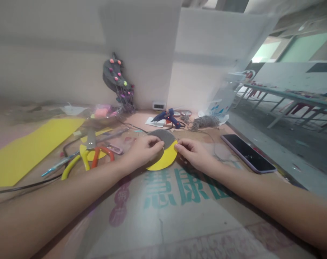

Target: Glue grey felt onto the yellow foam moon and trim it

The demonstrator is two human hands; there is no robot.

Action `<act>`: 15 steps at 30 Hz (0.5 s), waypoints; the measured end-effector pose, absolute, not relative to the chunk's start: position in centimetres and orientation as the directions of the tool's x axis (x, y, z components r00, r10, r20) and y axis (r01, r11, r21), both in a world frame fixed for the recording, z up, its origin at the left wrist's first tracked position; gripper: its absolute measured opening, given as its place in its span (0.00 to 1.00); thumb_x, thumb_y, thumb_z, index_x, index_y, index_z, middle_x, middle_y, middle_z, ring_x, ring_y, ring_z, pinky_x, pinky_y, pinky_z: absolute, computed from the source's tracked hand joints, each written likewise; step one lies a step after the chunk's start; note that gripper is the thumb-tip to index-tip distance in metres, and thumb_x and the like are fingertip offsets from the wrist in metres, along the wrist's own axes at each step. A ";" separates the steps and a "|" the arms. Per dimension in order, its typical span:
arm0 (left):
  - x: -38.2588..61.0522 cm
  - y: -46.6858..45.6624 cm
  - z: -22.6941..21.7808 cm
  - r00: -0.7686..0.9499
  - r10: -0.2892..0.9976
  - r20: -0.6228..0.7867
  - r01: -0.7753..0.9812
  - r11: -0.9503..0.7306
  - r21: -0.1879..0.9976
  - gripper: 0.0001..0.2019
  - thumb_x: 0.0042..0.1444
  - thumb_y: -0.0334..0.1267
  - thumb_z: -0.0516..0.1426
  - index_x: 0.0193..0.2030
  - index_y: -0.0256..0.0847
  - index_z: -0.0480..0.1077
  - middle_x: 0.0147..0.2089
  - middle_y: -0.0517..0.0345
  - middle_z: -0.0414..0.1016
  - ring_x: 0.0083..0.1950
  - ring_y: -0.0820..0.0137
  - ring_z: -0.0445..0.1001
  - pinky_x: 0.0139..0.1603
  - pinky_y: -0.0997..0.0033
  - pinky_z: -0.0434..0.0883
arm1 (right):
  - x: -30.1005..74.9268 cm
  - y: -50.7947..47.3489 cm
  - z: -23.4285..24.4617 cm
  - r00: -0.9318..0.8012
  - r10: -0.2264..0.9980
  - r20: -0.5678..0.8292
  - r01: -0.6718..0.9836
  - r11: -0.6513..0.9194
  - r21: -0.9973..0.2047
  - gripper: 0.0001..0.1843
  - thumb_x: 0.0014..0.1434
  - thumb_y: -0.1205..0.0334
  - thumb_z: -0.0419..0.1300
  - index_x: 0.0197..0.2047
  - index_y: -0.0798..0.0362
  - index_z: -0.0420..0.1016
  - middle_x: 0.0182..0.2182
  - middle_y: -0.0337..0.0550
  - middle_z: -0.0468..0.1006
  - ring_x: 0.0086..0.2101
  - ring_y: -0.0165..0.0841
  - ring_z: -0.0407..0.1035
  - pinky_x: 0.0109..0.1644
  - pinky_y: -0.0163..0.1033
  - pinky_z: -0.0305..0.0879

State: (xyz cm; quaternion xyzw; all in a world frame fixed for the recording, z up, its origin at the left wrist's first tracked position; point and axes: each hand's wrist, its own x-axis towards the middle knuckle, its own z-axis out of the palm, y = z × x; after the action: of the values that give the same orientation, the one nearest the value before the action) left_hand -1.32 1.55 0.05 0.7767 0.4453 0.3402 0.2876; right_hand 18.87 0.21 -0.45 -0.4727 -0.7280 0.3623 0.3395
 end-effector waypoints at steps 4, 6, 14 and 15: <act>-1.3 1.7 0.0 0.390 0.876 0.285 0.460 -0.453 0.764 0.14 0.58 0.43 0.51 0.32 0.38 0.74 0.34 0.56 0.78 0.37 0.66 0.74 0.37 0.71 0.67 | 19.0 0.6 -0.8 -0.285 0.948 0.140 0.377 0.246 -0.893 0.18 0.60 0.47 0.53 0.28 0.53 0.64 0.17 0.31 0.62 0.18 0.25 0.56 0.20 0.31 0.51; -1.3 1.9 -0.2 0.409 0.868 0.281 0.380 -0.442 0.812 0.12 0.57 0.40 0.53 0.38 0.39 0.76 0.40 0.55 0.80 0.42 0.64 0.76 0.43 0.69 0.69 | 19.0 0.8 -1.0 -0.298 0.948 0.113 0.318 0.210 -0.925 0.19 0.59 0.45 0.54 0.29 0.52 0.64 0.16 0.30 0.59 0.16 0.24 0.53 0.18 0.31 0.48; -1.3 1.7 -0.1 0.288 0.865 0.412 0.203 -0.476 0.856 0.25 0.51 0.39 0.62 0.55 0.39 0.66 0.50 0.51 0.75 0.47 0.65 0.73 0.47 0.67 0.71 | 19.3 1.1 -0.4 -0.302 0.949 -0.093 0.322 0.010 -0.947 0.21 0.56 0.40 0.56 0.30 0.51 0.62 0.14 0.27 0.55 0.12 0.23 0.50 0.15 0.31 0.43; -1.3 1.6 0.0 0.305 0.848 0.434 0.197 -0.502 0.842 0.27 0.51 0.39 0.62 0.59 0.40 0.63 0.53 0.51 0.73 0.50 0.65 0.72 0.50 0.67 0.70 | 19.4 1.2 -0.1 -0.325 0.938 -0.121 0.349 0.000 -0.937 0.22 0.55 0.40 0.57 0.30 0.51 0.62 0.15 0.27 0.55 0.13 0.23 0.51 0.15 0.31 0.43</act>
State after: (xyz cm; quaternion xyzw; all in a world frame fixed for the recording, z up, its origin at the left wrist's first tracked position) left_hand -1.35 1.59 -0.04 0.7293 0.3582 0.4683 0.3472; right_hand 19.36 1.16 -0.07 -0.5006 -0.6426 0.4995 0.2948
